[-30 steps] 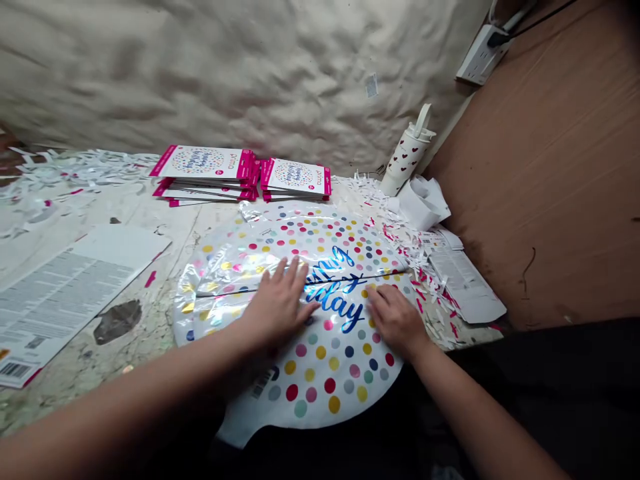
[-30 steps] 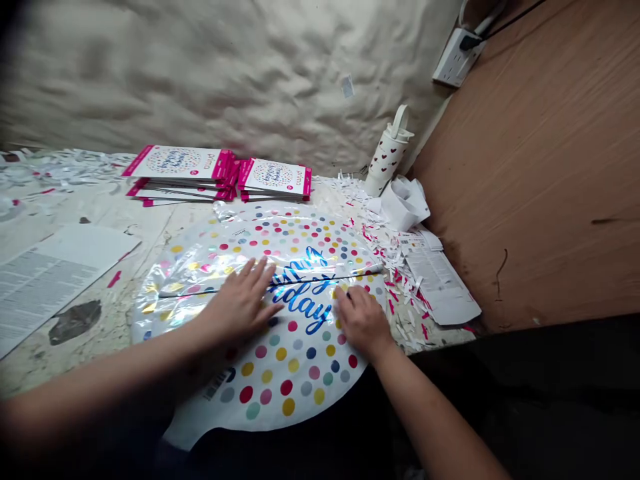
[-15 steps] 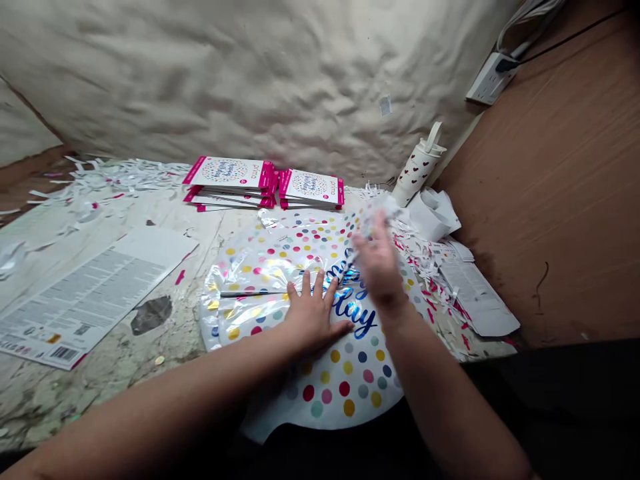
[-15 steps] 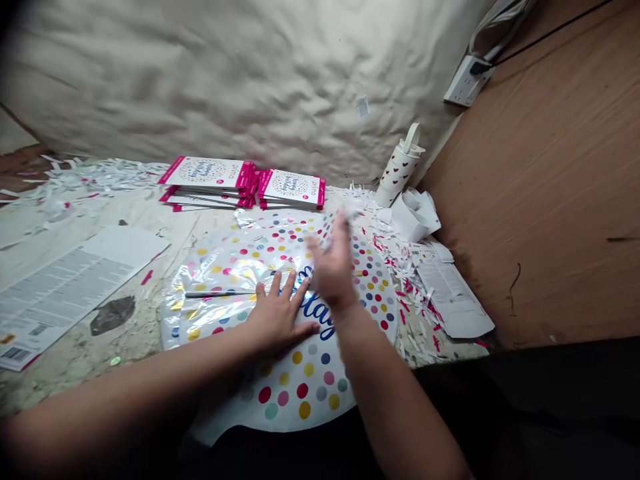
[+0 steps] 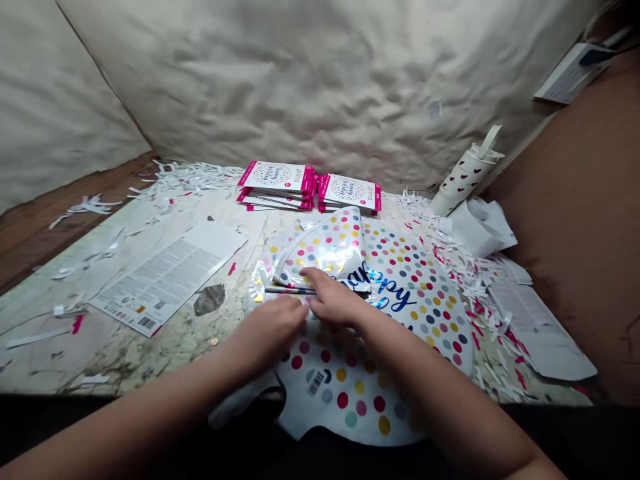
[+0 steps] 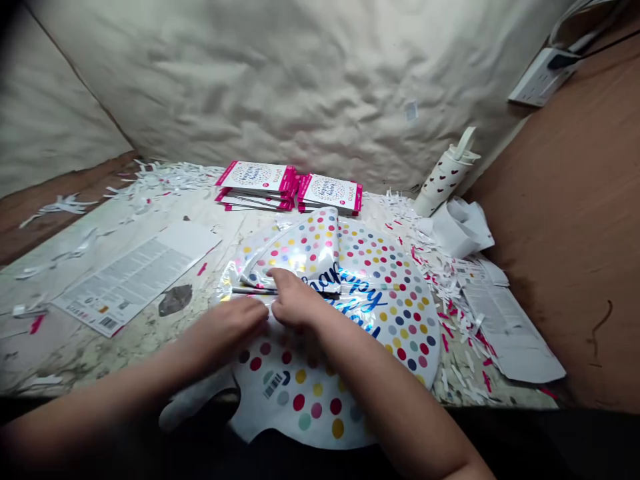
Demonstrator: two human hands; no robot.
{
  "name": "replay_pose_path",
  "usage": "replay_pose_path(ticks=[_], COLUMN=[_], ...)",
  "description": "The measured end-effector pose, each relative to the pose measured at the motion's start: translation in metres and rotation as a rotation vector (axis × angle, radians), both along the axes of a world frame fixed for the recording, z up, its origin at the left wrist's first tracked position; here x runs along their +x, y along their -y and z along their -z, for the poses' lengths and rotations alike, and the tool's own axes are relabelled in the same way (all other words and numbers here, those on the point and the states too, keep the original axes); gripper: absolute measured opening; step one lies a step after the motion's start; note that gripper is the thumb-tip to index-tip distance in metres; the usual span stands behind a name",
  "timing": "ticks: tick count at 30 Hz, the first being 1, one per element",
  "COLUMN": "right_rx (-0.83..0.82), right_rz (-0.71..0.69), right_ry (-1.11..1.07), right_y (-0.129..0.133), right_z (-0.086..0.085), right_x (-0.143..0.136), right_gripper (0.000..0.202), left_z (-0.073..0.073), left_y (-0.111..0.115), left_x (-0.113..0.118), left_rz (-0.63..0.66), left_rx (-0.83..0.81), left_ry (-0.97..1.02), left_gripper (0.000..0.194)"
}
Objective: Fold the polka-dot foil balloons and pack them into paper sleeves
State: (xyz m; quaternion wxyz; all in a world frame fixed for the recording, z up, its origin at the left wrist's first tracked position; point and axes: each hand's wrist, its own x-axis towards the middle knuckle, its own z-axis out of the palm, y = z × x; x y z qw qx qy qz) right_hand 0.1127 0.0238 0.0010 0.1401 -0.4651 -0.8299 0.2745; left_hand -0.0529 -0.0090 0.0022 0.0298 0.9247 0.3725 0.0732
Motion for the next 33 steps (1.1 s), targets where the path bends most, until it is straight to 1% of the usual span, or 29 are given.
replay_pose_path(ticks=[2,3,5,6,8,10,12,14,15,16,17,19,20,21,22,23,24,25,26,27,28,29,31,32,33], right_rx=[0.076,0.099,0.140,0.164,0.207,0.246,0.280,0.317,0.339,0.364,0.391,0.465,0.508,0.577,0.737,0.860,0.966,1.030,1.027,0.973,0.884,0.770,0.530,0.428,0.341], right_rz=[0.002,0.006,0.031,0.054,0.112,0.161,0.189,0.208,0.231,0.271,0.330,0.512,0.613,0.739,0.856,0.866,0.822,0.712,0.555,0.392,0.242,0.118,-0.049,-0.102,-0.142], right_ry=[0.048,0.065,0.091,0.108,0.146,0.186,0.213,0.214,0.206,0.196,0.186,0.167,0.163,0.157,0.115,0.082,0.047,0.007,-0.030,-0.063,-0.087,-0.092,-0.042,0.001,0.040], right_y=[0.001,0.001,-0.001,-0.003,-0.006,-0.007,-0.006,-0.007,-0.008,-0.011,-0.014,-0.020,-0.022,-0.022,-0.019,-0.014,-0.006,0.005,0.017,0.030,0.043,0.055,0.076,0.083,0.088], right_z=[0.007,0.010,0.013,0.013,0.015,0.017,0.019,0.018,0.014,0.007,-0.002,-0.027,-0.040,-0.053,-0.064,-0.072,-0.077,-0.078,-0.074,-0.067,-0.056,-0.044,-0.016,-0.002,0.009], right_x=[0.002,0.001,-0.005,-0.009,-0.020,-0.031,-0.039,-0.036,-0.029,-0.017,-0.001,0.040,0.062,0.081,0.097,0.109,0.116,0.119,0.118,0.115,0.112,0.110,0.109,0.110,0.112], right_gripper=[0.049,0.045,0.038,0.035,0.031,0.023,0.019,0.020,0.020,0.021,0.024,0.032,0.036,0.039,0.038,0.037,0.035,0.032,0.030,0.029,0.030,0.031,0.032,0.031,0.031], left_z=[-0.008,-0.011,-0.017,-0.020,-0.027,-0.032,-0.028,-0.016,-0.008,0.001,0.009,0.021,0.025,0.027,0.026,0.024,0.021,0.016,0.009,0.002,-0.006,-0.015,-0.032,-0.039,-0.044], left_y=[-0.020,-0.031,-0.048,-0.052,-0.051,-0.042,-0.031,-0.025,-0.025,-0.026,-0.028,-0.033,-0.034,-0.036,-0.037,-0.038,-0.039,-0.041,-0.043,-0.045,-0.048,-0.050,-0.055,-0.056,-0.057], left_x=[-0.026,-0.035,-0.046,-0.048,-0.045,-0.038,-0.031,-0.028,-0.028,-0.030,-0.032,-0.037,-0.038,-0.039,-0.038,-0.037,-0.037,-0.037,-0.039,-0.042,-0.047,-0.054,-0.064,-0.066,-0.064], left_rz=[-0.015,-0.004,0.030,0.046,0.037,0.025,0.080,0.168,0.174,0.144,0.088,-0.046,-0.095,-0.125,-0.143,-0.156,-0.156,-0.150,-0.154,-0.178,-0.224,-0.294,-0.460,-0.518,-0.536], left_rx=[0.097,0.134,0.190,0.205,0.258,0.297,0.252,0.164,0.125,0.091,0.061,-0.005,-0.041,-0.073,-0.097,-0.113,-0.129,-0.153,-0.179,-0.199,-0.195,-0.155,0.038,0.157,0.258], left_ry=[-0.086,-0.156,-0.281,-0.312,-0.303,-0.253,-0.225,-0.203,-0.192,-0.183,-0.174,-0.167,-0.167,-0.168,-0.170,-0.175,-0.183,-0.190,-0.187,-0.167,-0.125,-0.063,0.090,0.156,0.210], left_gripper=[0.031,0.030,0.025,0.025,0.026,0.025,0.028,0.028,0.027,0.032,0.044,0.072,0.079,0.083,0.084,0.085,0.085,0.081,0.075,0.067,0.059,0.052,0.044,0.041,0.038])
